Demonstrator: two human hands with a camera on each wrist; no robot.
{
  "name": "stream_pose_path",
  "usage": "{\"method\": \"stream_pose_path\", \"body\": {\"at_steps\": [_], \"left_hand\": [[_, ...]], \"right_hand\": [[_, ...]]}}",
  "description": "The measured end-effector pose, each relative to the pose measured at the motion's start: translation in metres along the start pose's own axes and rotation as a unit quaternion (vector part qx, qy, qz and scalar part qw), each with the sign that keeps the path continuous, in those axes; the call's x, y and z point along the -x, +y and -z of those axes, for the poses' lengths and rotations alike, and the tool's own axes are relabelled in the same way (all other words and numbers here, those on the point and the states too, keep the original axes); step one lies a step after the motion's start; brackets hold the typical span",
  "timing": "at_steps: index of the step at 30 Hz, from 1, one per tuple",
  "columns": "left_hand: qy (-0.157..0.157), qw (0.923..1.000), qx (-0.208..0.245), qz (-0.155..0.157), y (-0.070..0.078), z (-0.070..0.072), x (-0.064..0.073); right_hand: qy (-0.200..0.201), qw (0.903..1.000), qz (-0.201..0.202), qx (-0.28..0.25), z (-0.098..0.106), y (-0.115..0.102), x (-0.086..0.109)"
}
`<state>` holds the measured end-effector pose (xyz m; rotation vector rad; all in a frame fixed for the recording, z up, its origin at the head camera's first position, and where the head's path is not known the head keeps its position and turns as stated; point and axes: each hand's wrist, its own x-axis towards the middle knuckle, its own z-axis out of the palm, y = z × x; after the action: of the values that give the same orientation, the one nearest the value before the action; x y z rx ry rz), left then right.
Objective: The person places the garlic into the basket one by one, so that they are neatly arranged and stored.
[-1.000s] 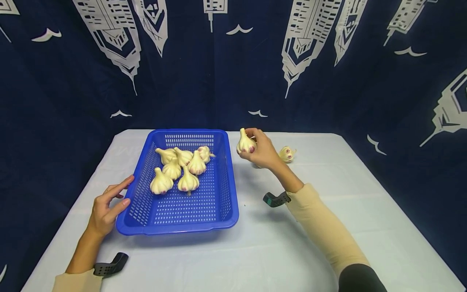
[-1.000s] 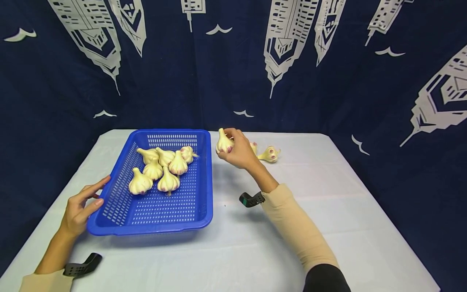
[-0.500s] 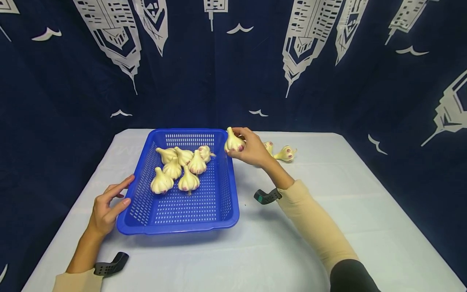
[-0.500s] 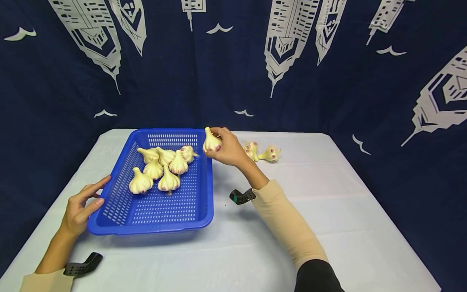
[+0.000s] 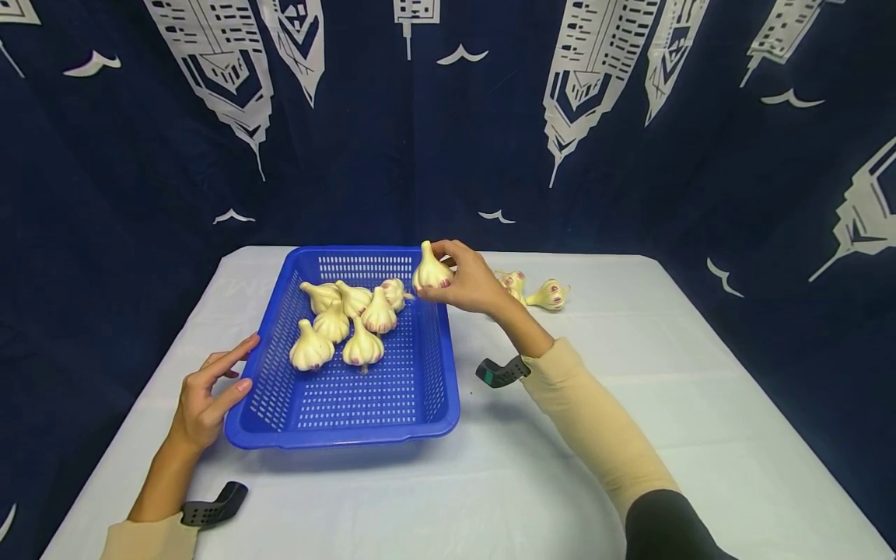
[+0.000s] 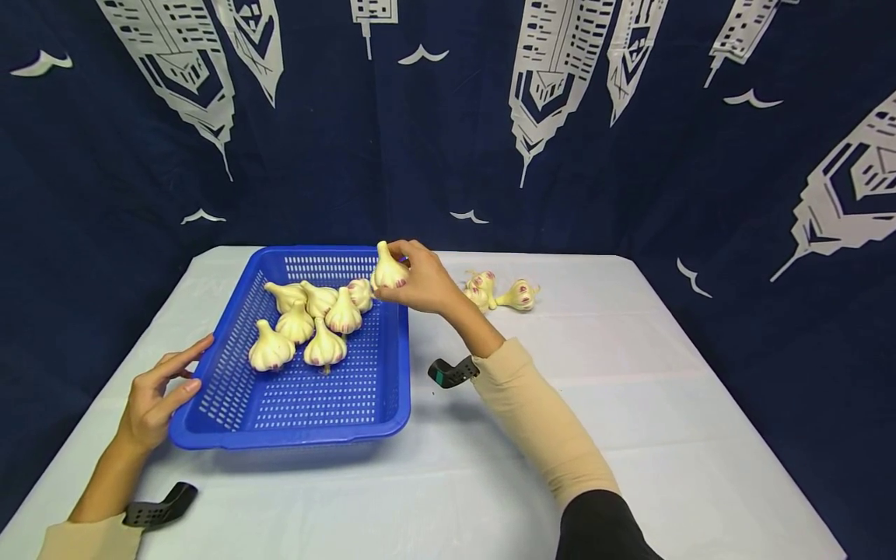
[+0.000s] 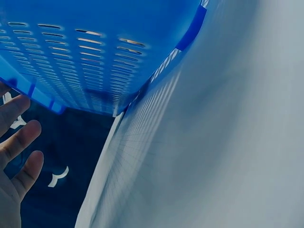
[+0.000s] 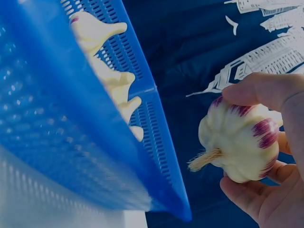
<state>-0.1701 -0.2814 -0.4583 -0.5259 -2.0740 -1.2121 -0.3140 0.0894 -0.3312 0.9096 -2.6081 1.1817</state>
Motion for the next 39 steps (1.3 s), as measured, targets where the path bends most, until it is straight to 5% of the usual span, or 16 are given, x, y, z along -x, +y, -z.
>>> {"method": "stream_pose_path", "body": {"at_steps": [10,25,39], "left_hand": [[-0.005,1.0,-0.002,0.003,0.0,0.001,-0.001],[-0.007,0.9999,-0.009,0.004,0.002,0.003,-0.002],[-0.007,0.9999,-0.008,0.004,0.003,0.003,-0.002]], "right_hand": [[-0.07,0.9972,0.026,-0.004,-0.01,-0.011,-0.008],[-0.103,0.9929,0.059,-0.01,-0.026,-0.032,-0.021],[-0.25,0.967,0.05,0.0,-0.049,-0.033,-0.033]]}}
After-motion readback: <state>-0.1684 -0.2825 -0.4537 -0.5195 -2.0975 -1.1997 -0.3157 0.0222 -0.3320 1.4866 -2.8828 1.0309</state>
